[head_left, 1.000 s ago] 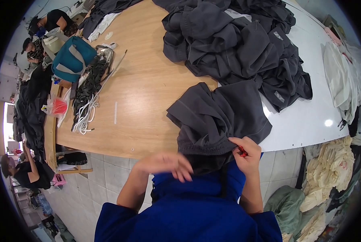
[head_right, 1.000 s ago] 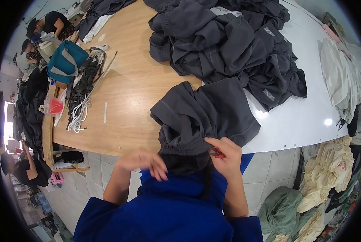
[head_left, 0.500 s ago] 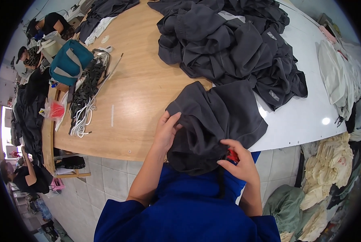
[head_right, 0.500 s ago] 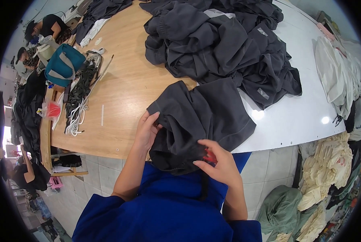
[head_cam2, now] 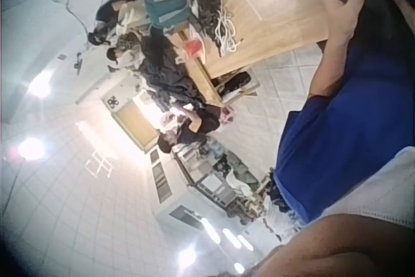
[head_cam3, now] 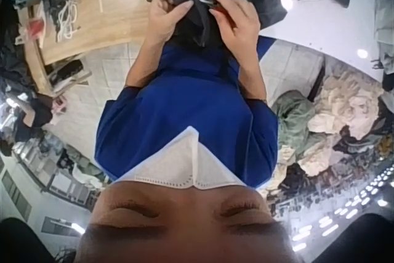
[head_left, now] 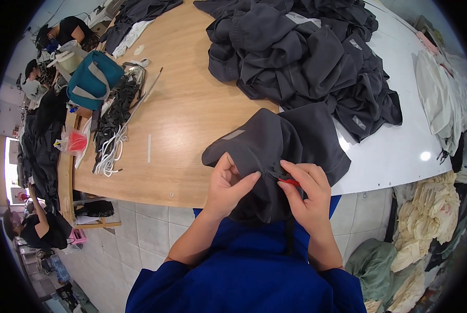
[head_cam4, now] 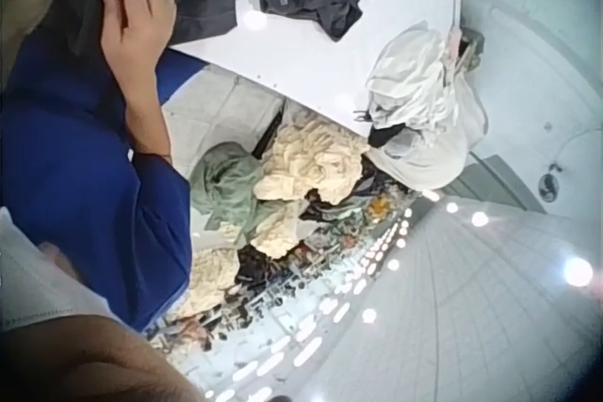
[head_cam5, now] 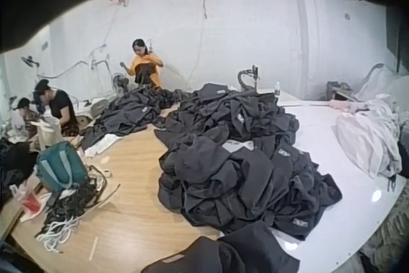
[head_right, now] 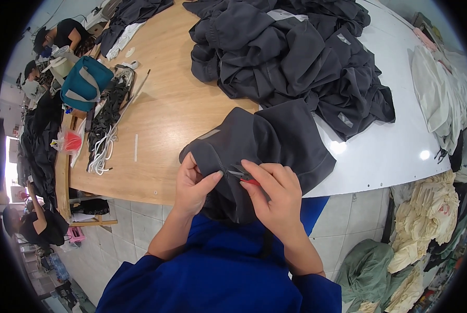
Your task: Trimming loose threads from the waistband of gray garments using nippers.
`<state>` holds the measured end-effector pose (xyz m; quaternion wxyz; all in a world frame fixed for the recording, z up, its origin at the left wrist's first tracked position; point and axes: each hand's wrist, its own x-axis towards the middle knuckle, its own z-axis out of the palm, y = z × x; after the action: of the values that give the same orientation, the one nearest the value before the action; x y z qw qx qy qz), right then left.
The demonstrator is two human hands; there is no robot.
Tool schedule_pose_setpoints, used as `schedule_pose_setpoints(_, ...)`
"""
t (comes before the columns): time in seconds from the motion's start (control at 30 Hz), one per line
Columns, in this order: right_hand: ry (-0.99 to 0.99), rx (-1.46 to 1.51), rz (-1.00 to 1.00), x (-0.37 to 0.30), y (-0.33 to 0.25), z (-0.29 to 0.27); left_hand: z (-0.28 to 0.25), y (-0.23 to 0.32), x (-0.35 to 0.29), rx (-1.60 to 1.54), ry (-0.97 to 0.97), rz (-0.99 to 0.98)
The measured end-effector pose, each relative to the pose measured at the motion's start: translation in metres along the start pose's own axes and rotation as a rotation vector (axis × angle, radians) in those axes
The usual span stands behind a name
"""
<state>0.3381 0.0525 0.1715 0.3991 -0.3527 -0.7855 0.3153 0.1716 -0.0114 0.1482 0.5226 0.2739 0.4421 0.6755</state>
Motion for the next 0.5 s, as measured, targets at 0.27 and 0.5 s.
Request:
schedule_pose_setpoints(0.27, 0.014, -0.140, -0.077, -0.0013, 0.0044, -0.0021, 0.0013, 0.0027, 0.0007, 0.079, -0.007, 0.025)
schedule_pose_setpoints(0.5, 0.019, -0.108, -0.080, 0.0005, 0.0053, -0.0006, 0.0004, 0.0038, 0.0019, 0.076, -0.037, 0.020)
